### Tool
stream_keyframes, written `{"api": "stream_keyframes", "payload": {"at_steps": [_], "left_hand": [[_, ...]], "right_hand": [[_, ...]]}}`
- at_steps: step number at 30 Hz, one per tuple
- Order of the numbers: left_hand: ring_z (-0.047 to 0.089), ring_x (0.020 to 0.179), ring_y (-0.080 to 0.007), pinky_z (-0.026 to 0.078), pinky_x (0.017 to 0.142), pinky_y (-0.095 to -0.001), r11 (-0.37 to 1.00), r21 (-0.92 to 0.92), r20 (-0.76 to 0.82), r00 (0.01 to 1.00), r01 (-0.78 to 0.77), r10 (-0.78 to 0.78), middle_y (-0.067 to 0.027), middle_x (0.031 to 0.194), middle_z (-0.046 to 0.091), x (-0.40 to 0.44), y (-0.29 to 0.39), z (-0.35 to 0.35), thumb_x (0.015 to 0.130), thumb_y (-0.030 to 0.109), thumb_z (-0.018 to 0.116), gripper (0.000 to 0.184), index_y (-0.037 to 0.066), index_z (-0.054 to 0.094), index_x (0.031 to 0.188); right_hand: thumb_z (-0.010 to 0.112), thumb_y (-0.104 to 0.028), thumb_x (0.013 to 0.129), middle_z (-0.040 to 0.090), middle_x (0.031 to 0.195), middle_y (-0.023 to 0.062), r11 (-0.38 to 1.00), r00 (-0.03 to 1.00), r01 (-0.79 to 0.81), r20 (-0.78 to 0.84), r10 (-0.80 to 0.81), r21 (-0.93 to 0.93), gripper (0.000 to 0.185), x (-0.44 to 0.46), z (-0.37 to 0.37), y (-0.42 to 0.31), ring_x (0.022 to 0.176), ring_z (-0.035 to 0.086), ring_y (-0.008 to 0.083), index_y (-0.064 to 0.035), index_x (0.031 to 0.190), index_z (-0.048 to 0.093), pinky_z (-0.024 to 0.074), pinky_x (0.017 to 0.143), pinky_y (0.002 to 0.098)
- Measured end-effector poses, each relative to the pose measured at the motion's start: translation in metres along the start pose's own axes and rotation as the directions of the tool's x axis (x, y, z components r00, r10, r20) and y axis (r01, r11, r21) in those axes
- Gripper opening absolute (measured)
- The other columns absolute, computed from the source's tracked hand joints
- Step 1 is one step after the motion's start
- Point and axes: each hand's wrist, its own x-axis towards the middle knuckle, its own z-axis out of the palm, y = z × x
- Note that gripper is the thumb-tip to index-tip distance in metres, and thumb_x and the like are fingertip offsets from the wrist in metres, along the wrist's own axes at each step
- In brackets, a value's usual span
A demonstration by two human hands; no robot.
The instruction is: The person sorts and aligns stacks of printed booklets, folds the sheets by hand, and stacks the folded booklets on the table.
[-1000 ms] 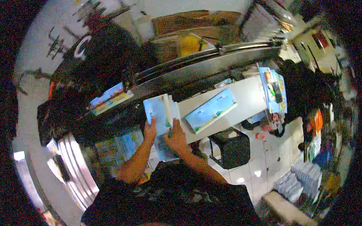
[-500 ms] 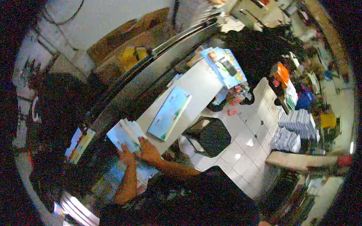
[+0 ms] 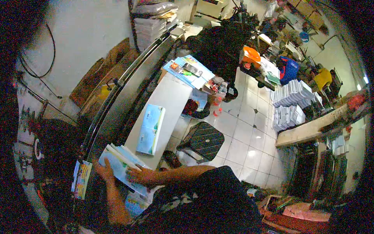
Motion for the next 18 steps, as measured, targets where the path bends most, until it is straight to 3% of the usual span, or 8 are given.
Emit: {"api": "stream_keyframes", "payload": {"at_steps": [1,3,4,6,10,13,15,18], "left_hand": [[0.049,0.12,-0.042,0.043,0.097,-0.0511,1.0,-0.006,-0.002,1.0,-0.003,0.003,-0.0279,0.129,0.052,0.018,0.01,0.0,0.086,0.045,0.063,0.07,-0.006,0.047,0.13],[0.051,0.119,-0.0433,0.04,0.099,-0.0537,0.989,0.094,0.309,0.948,-0.115,0.08,-0.0275,0.128,0.053,0.048,0.031,0.0,0.087,0.053,0.056,0.069,-0.002,0.051,0.129],[0.051,0.119,-0.0433,0.04,0.099,-0.0537,0.989,0.091,0.306,0.949,-0.114,0.082,-0.0275,0.128,0.053,0.056,0.04,-0.006,0.087,0.053,0.056,0.069,-0.002,0.051,0.129],[0.055,0.113,-0.0435,0.041,0.098,-0.0522,0.976,0.212,0.651,0.753,-0.052,-0.101,-0.0264,0.121,0.058,0.072,0.057,-0.015,0.087,0.061,0.048,0.068,0.003,0.059,0.123],[0.059,0.106,-0.0448,0.043,0.095,-0.0528,0.966,0.257,0.708,0.675,0.027,-0.207,-0.0263,0.113,0.062,0.068,0.024,0.022,0.088,0.062,0.046,0.065,0.006,0.063,0.116],[0.059,0.105,-0.0442,0.045,0.091,-0.053,0.965,0.219,0.759,0.646,-0.145,-0.075,-0.0272,0.111,0.062,0.059,0.022,0.017,0.09,0.06,0.044,0.065,0.003,0.064,0.112],[0.06,0.1,-0.0448,0.045,0.089,-0.0527,0.974,0.226,0.696,0.702,-0.017,-0.149,-0.0289,0.108,0.062,0.051,0.043,0.0,0.092,0.057,0.043,0.064,0.0,0.062,0.112],[0.061,0.097,-0.0451,0.046,0.088,-0.0516,0.99,0.137,0.612,0.789,-0.038,-0.055,-0.0298,0.105,0.062,0.033,0.04,-0.002,0.094,0.05,0.044,0.058,-0.003,0.06,0.112]], "right_hand": [[0.065,-0.041,0.075,0.02,0.153,0.0223,0.992,0.991,0.121,-0.048,-0.122,-0.023,0.084,-0.008,0.014,-0.003,0.143,0.019,0.036,-0.0097,0.145,0.03,0.0198,0.11,0.0618],[0.06,-0.038,0.078,0.021,0.153,0.0213,0.991,0.984,0.114,-0.13,-0.122,-0.066,0.077,-0.007,0.046,-0.009,0.143,0.019,0.0353,-0.0103,0.144,0.031,0.0194,0.11,0.0621],[0.055,-0.035,0.081,0.022,0.153,0.0203,0.988,0.969,0.113,-0.209,-0.133,-0.105,0.071,-0.004,0.066,-0.012,0.144,0.019,0.0345,-0.0109,0.144,0.031,0.0191,0.11,0.0624],[0.047,-0.027,0.086,0.023,0.153,0.0179,0.987,0.934,0.089,-0.334,-0.128,-0.13,0.058,-0.002,0.084,-0.014,0.143,0.021,0.0332,-0.0109,0.141,0.034,0.0199,0.11,0.0617],[0.046,-0.021,0.088,0.032,0.148,0.0168,0.988,0.922,0.117,-0.359,-0.145,-0.101,0.048,0.0,0.099,-0.008,0.141,0.026,0.0322,-0.0111,0.134,0.041,0.0233,0.108,0.061],[0.047,-0.02,0.088,0.038,0.144,0.0162,0.987,0.918,0.146,-0.361,-0.162,-0.074,0.044,-0.001,0.106,-0.01,0.14,0.028,0.0318,-0.0112,0.13,0.043,0.0254,0.107,0.0606],[0.047,-0.019,0.088,0.04,0.142,0.0158,0.987,0.93,0.138,-0.331,-0.158,-0.085,0.042,0.0,0.11,-0.006,0.14,0.029,0.0317,-0.0114,0.129,0.044,0.0263,0.106,0.0607],[0.048,-0.019,0.087,0.037,0.145,0.0155,0.978,0.896,0.172,-0.394,-0.204,-0.115,0.046,-0.003,0.12,-0.004,0.14,0.029,0.0317,-0.0126,0.132,0.042,0.0249,0.107,0.0608]]}}
